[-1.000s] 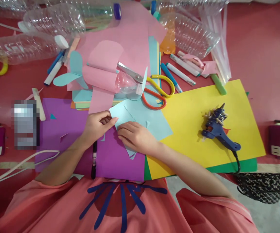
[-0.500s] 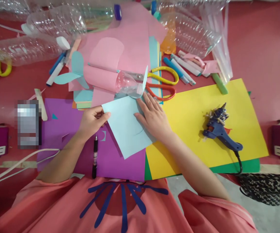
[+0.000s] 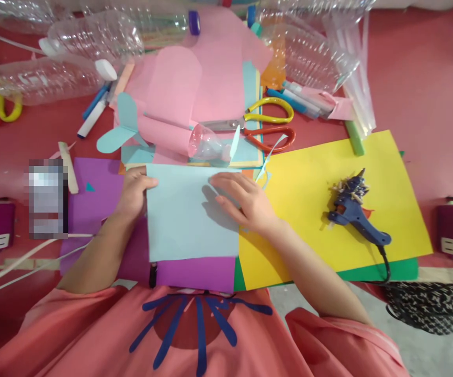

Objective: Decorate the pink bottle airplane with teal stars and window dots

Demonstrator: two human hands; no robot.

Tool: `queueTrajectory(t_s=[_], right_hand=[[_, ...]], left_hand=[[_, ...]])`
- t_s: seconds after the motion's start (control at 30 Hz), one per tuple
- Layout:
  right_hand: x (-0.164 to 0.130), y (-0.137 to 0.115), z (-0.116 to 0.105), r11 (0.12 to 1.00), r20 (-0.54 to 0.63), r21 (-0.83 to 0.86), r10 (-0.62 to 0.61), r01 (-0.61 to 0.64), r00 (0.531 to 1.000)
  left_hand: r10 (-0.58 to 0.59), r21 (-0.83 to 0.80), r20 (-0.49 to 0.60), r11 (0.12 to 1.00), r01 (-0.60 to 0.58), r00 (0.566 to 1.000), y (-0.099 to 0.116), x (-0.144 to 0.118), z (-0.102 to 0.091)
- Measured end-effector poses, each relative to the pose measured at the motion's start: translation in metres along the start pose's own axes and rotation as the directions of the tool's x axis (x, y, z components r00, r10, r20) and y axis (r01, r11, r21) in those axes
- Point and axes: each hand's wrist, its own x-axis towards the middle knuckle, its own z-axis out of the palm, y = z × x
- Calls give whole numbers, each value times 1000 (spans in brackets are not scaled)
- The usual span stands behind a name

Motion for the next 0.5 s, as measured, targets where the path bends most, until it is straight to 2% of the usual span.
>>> queueTrajectory(t_s=[0.07,0.13,0.2,0.33,0.5], right_hand=[[-2,8,7,989,80,12,148,-150,986],[-3,19,12,965,72,1,262,-263,962],[-4,28,14,944,32,-26,330,-329,943],[-3,32,10,940,-32,-34,339,-340,940],[-1,29,2,939,-84,-11,341,-343,936]], left_hand=[[81,73,-11,994,-80,997,0,2,4],[157,170,-23,974,-151,987,0,3,6],[177,244,-21,955,-166,984,-1,4,6],[119,269,8,956,-117,993,-6,2,5],[46,160,1,986,-46,999,-12,3,4]])
